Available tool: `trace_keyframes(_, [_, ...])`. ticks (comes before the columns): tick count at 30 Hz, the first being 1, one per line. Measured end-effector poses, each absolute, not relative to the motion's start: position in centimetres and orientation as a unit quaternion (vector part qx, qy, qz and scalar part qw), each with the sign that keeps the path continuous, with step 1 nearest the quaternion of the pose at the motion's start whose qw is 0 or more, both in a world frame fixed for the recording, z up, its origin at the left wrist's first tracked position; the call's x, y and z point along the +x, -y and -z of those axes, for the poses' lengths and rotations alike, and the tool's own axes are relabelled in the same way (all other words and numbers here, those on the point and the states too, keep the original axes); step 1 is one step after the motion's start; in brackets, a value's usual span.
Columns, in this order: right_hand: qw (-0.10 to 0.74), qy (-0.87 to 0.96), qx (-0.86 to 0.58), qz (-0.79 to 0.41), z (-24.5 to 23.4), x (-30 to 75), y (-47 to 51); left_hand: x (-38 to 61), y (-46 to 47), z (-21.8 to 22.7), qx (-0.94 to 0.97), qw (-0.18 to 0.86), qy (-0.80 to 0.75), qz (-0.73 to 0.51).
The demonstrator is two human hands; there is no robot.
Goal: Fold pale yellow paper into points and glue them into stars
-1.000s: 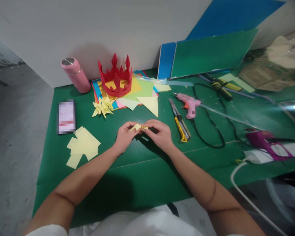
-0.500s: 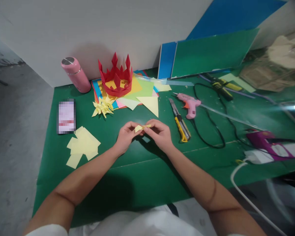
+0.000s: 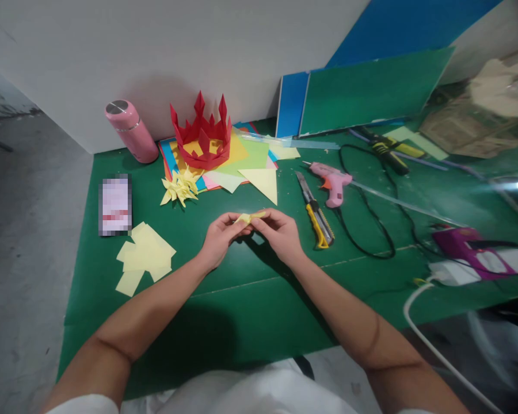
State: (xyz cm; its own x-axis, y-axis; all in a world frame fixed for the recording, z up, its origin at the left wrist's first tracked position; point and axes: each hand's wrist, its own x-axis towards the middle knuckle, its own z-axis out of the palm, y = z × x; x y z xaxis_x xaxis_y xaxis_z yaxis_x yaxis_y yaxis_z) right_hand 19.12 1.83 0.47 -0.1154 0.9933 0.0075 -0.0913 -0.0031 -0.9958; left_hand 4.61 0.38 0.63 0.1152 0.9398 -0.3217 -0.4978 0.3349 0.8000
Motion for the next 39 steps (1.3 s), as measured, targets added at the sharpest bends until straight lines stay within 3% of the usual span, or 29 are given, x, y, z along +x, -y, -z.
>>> trace_keyframes(29, [0.47, 0.645, -0.448, -0.403, -0.07, 19.17, -1.57, 4.46, -0.37, -0.09, 0.353, 0.615, -0.483, -0.514])
trace_keyframes(39, [0.474, 0.638, -0.475, -0.378, -0.38, 18.97, -1.61, 4.41, -0.55, -0.2, 0.335, 0.647, -0.443, -0.522])
